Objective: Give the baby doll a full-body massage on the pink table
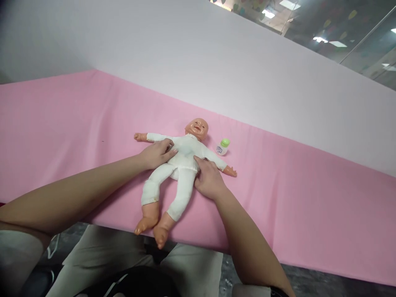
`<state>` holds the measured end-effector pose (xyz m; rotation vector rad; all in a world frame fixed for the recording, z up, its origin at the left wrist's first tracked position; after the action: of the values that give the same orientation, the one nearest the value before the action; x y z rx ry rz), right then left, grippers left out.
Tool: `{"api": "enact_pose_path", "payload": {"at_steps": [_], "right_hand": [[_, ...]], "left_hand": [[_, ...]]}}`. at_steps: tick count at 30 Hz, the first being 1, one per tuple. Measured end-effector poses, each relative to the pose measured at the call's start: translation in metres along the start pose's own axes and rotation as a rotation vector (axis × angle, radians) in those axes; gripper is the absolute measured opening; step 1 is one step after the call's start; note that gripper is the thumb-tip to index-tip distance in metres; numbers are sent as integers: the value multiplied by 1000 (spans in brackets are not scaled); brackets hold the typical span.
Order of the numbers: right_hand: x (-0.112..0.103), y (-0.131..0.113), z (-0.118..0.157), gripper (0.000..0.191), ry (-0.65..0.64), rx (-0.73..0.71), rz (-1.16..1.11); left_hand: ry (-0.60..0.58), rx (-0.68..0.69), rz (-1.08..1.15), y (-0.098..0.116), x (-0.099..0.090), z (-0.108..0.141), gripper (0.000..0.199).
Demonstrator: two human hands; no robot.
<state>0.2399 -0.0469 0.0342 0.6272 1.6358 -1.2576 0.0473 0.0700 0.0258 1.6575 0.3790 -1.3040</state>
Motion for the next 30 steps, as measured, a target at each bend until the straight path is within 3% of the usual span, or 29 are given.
{"api": "enact_pose_path", "payload": {"at_steps": [3,8,13,15,20,23,26,30], "right_hand": [[9,-17,2,97,35,27,242],[11,-39,7,92,136,19,415],[-4,-46,17,92,232,35,448],[-11,-53,22,88,312,-50,412],[-28,-77,43,76,561,-466,267],[-41,-71,52,61,695,-523,177],[-49,-54,55,52,792,-461,138],[-48,-26,43,51,720,-250,120]], "left_hand": [[6,-18,-33,-8,5,-6,76],[-28,-117,-90,-21,14,-12,93],[-73,-220,-48,-31,16,-14,120],[-78,-232,-15,-33,14,-14,128],[15,-174,70,-25,1,-10,139],[98,-99,74,-15,-9,-6,135],[145,-19,29,-3,-14,-2,125],[179,90,-71,13,-18,1,108]]}}
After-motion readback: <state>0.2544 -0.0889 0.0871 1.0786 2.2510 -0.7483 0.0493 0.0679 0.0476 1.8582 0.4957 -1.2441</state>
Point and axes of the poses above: each hand's wrist, its own z-axis away from the middle knuckle, its own x-axis out of the palm, y = z × x, the point moved 9 cm from there along -z, towards the middle knuckle, and after that the axes turned 13 degrees about -y, right-handed, at the moved point
